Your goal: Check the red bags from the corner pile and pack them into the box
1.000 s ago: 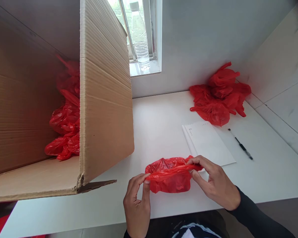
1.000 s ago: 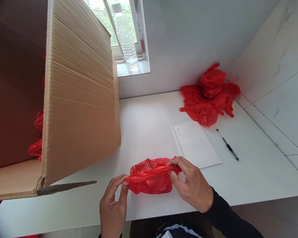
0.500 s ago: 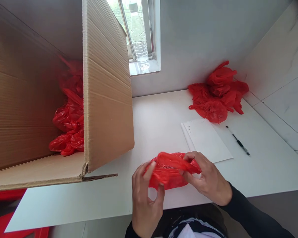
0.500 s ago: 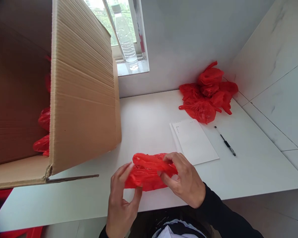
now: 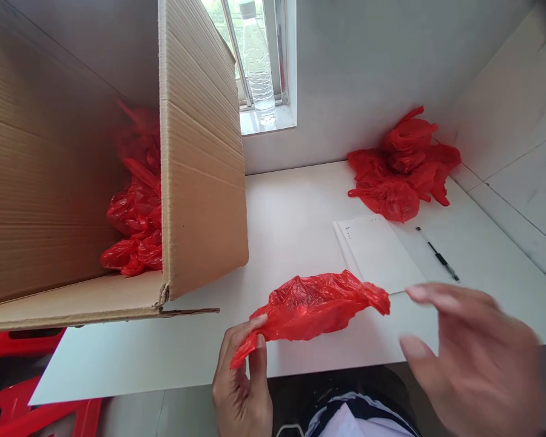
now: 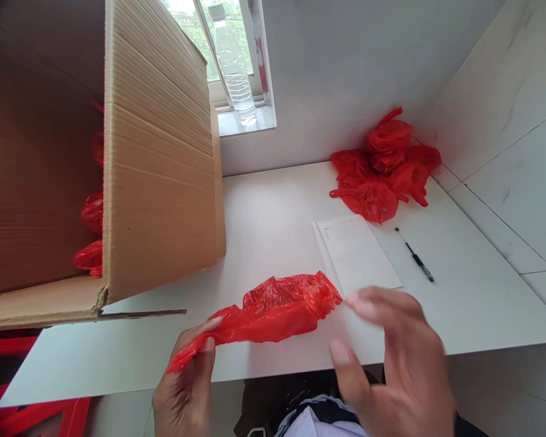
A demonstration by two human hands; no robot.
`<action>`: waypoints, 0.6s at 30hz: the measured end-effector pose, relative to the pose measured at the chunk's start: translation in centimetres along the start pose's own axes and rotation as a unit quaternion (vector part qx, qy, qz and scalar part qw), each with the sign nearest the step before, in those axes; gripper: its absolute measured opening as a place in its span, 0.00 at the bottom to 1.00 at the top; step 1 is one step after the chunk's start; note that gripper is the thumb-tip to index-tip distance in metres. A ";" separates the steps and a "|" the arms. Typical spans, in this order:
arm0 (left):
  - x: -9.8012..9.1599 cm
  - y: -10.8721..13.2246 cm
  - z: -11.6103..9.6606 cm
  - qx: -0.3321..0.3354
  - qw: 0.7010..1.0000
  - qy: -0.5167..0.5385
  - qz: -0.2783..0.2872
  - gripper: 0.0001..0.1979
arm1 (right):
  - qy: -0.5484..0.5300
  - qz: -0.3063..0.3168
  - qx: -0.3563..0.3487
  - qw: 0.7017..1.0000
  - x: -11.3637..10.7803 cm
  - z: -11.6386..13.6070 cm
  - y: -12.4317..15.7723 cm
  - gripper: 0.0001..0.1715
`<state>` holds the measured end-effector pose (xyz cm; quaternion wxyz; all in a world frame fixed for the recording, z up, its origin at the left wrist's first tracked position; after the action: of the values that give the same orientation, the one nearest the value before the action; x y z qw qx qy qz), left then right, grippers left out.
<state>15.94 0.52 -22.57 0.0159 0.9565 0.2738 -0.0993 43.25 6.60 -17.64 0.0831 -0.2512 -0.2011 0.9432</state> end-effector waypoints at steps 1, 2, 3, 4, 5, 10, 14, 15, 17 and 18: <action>0.2 0.1 -0.1 -0.002 1.000 0.018 0.005 0.10 | -0.021 -0.005 -0.056 0.998 -0.1 2.1 0.2 0.17; 0.3 0.2 -0.1 -0.007 0.999 0.039 0.010 0.09 | -0.037 0.022 -0.105 0.994 0.5 4.0 0.4 0.14; 0.4 0.2 0.1 -0.016 0.998 0.063 0.014 0.08 | -0.044 0.079 -0.143 0.986 1.7 5.3 0.5 0.13; 0.4 0.3 0.4 -0.031 0.996 0.085 0.011 0.08 | -0.037 0.149 -0.169 0.974 3.3 6.1 0.6 0.13; 0.5 0.4 0.8 -0.046 0.994 0.102 0.008 0.08 | -0.016 0.221 -0.187 0.957 5.0 6.4 0.7 0.13; 0.5 0.4 1.4 -0.074 0.990 0.119 -0.023 0.11 | 0.163 0.384 -0.189 0.889 10.3 2.8 1.2 0.13; 0.1 0.1 1.2 -0.083 0.989 0.111 -0.048 0.12 | 0.215 0.408 -0.173 0.870 11.3 1.1 1.9 0.14; 0.0 0.0 1.0 -0.085 0.989 0.106 -0.051 0.13 | 0.229 0.400 -0.181 0.869 11.4 1.0 1.9 0.15; -0.1 0.0 0.5 -0.089 0.991 0.086 -0.046 0.14 | 0.263 0.381 -0.208 0.861 11.6 1.1 1.8 0.15; 0.0 0.1 0.2 -0.093 0.992 0.068 -0.040 0.15 | 0.276 0.373 -0.220 0.858 11.8 1.1 1.6 0.13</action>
<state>15.92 0.39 -22.76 0.0823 0.9438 0.3201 -0.0083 32.52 7.79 -22.68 -0.2804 -0.5687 -0.2631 0.7271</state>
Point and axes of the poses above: each hand's wrist, its own y-axis away from the middle knuckle, its own x-axis out of the palm, z = x × y, the point moved 8 cm from there along -y, towards the middle knuckle, and after that the axes turned 6 degrees about y, right-handed, at the moved point
